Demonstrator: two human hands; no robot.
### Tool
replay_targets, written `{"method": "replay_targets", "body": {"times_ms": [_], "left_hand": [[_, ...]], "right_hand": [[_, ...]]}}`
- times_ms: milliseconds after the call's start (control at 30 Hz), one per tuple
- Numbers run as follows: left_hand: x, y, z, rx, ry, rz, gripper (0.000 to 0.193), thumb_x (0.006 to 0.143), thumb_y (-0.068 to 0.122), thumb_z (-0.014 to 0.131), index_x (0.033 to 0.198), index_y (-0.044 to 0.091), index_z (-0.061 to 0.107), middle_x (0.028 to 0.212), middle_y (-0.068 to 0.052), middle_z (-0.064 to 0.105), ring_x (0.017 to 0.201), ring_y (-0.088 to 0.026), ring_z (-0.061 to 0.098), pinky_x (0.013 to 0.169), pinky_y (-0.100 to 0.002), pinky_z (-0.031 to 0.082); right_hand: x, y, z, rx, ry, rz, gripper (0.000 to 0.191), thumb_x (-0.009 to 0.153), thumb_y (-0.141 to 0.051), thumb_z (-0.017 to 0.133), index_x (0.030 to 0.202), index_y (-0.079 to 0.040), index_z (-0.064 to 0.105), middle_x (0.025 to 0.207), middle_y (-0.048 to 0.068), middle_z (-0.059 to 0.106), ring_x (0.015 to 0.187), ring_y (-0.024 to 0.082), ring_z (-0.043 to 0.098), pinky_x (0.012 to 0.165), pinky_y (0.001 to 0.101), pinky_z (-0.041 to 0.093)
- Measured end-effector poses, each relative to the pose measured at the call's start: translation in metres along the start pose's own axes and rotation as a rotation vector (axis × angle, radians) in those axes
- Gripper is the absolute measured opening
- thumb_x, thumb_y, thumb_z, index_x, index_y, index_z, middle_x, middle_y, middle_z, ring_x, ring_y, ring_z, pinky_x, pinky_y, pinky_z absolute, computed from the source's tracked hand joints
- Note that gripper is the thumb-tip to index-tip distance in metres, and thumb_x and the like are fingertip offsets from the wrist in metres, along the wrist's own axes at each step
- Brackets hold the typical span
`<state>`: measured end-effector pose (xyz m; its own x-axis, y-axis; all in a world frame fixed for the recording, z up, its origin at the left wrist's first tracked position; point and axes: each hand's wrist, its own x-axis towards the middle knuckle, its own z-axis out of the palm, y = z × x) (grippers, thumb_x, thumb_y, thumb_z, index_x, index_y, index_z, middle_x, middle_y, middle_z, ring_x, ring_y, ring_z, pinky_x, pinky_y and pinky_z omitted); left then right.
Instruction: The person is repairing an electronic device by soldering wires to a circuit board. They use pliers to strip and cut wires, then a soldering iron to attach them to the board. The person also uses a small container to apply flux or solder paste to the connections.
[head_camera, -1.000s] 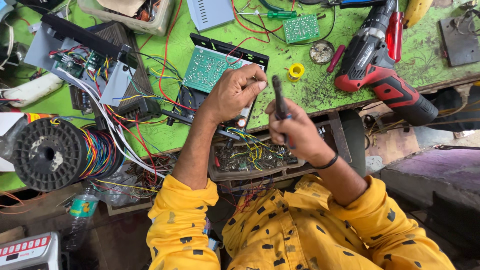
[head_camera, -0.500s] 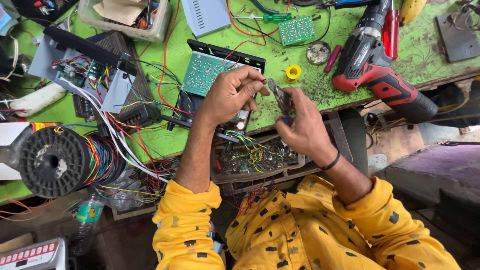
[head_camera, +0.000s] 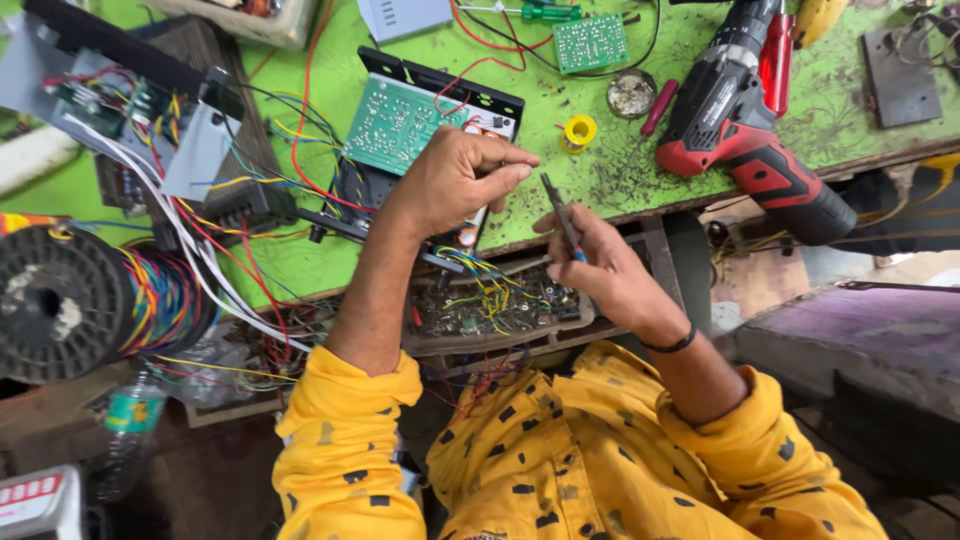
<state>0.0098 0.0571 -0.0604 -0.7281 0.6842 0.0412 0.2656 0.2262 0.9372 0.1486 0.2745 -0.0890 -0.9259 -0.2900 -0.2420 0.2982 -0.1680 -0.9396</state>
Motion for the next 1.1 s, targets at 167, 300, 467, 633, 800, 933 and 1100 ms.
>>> {"method": "replay_targets", "body": {"times_ms": [167, 300, 467, 633, 800, 933, 1100], "left_hand": [[0.0, 0.004, 0.0, -0.015, -0.009, 0.008, 0.021, 0.095, 0.016, 0.072, 0.111, 0.005, 0.079, 0.072, -0.004, 0.075, 0.059, -0.006, 0.067, 0.054, -0.026, 0.051], [0.0, 0.005, -0.001, -0.005, -0.002, 0.022, 0.021, 0.095, 0.017, 0.073, 0.111, 0.005, 0.079, 0.073, -0.004, 0.075, 0.059, -0.005, 0.067, 0.054, -0.026, 0.051], [0.001, 0.0, 0.001, 0.048, 0.024, 0.057, 0.022, 0.094, 0.017, 0.074, 0.112, 0.007, 0.079, 0.07, -0.005, 0.074, 0.06, -0.006, 0.065, 0.055, -0.027, 0.05], [0.001, -0.002, 0.001, 0.024, 0.007, 0.074, 0.022, 0.094, 0.017, 0.074, 0.113, 0.007, 0.079, 0.07, -0.005, 0.074, 0.06, -0.005, 0.065, 0.056, -0.026, 0.05], [0.001, -0.002, 0.001, 0.018, -0.007, 0.056, 0.023, 0.093, 0.017, 0.074, 0.113, 0.008, 0.079, 0.07, -0.005, 0.075, 0.059, -0.005, 0.066, 0.056, -0.026, 0.051], [0.001, -0.001, 0.001, 0.013, -0.012, 0.049, 0.023, 0.094, 0.017, 0.074, 0.114, 0.009, 0.078, 0.071, -0.005, 0.076, 0.06, -0.004, 0.065, 0.056, -0.026, 0.051], [0.001, -0.001, 0.001, 0.023, -0.01, 0.046, 0.023, 0.093, 0.017, 0.074, 0.114, 0.008, 0.078, 0.071, -0.005, 0.076, 0.06, -0.004, 0.065, 0.056, -0.026, 0.051]], "right_hand": [[0.005, -0.009, 0.01, -0.028, 0.005, 0.02, 0.045, 0.086, -0.004, 0.061, 0.131, -0.006, 0.055, 0.09, -0.004, 0.048, 0.08, 0.007, 0.046, 0.071, 0.0224, 0.04], [0.007, -0.015, 0.012, -0.099, 0.049, 0.031, 0.041, 0.089, -0.007, 0.065, 0.129, -0.006, 0.057, 0.092, -0.005, 0.049, 0.083, 0.006, 0.047, 0.073, 0.0229, 0.041], [0.008, -0.011, 0.008, -0.09, 0.039, -0.018, 0.037, 0.092, -0.01, 0.067, 0.128, -0.006, 0.057, 0.096, -0.005, 0.05, 0.086, 0.005, 0.047, 0.075, 0.0224, 0.041], [0.01, -0.007, 0.006, -0.074, 0.057, -0.001, 0.031, 0.093, -0.01, 0.066, 0.123, -0.005, 0.059, 0.093, -0.006, 0.05, 0.081, 0.004, 0.046, 0.07, 0.0218, 0.039], [0.009, -0.007, 0.006, -0.004, 0.047, 0.015, 0.025, 0.094, -0.009, 0.064, 0.118, -0.004, 0.059, 0.081, -0.004, 0.05, 0.067, 0.005, 0.044, 0.059, 0.0222, 0.036], [0.009, -0.008, 0.006, 0.037, 0.051, 0.037, 0.021, 0.094, -0.008, 0.063, 0.114, -0.004, 0.059, 0.081, -0.004, 0.053, 0.062, 0.005, 0.044, 0.054, 0.0222, 0.035], [0.01, -0.009, 0.007, 0.035, 0.062, 0.038, 0.018, 0.094, -0.009, 0.064, 0.111, -0.004, 0.06, 0.076, -0.005, 0.052, 0.061, 0.004, 0.044, 0.052, 0.0223, 0.035]]}}
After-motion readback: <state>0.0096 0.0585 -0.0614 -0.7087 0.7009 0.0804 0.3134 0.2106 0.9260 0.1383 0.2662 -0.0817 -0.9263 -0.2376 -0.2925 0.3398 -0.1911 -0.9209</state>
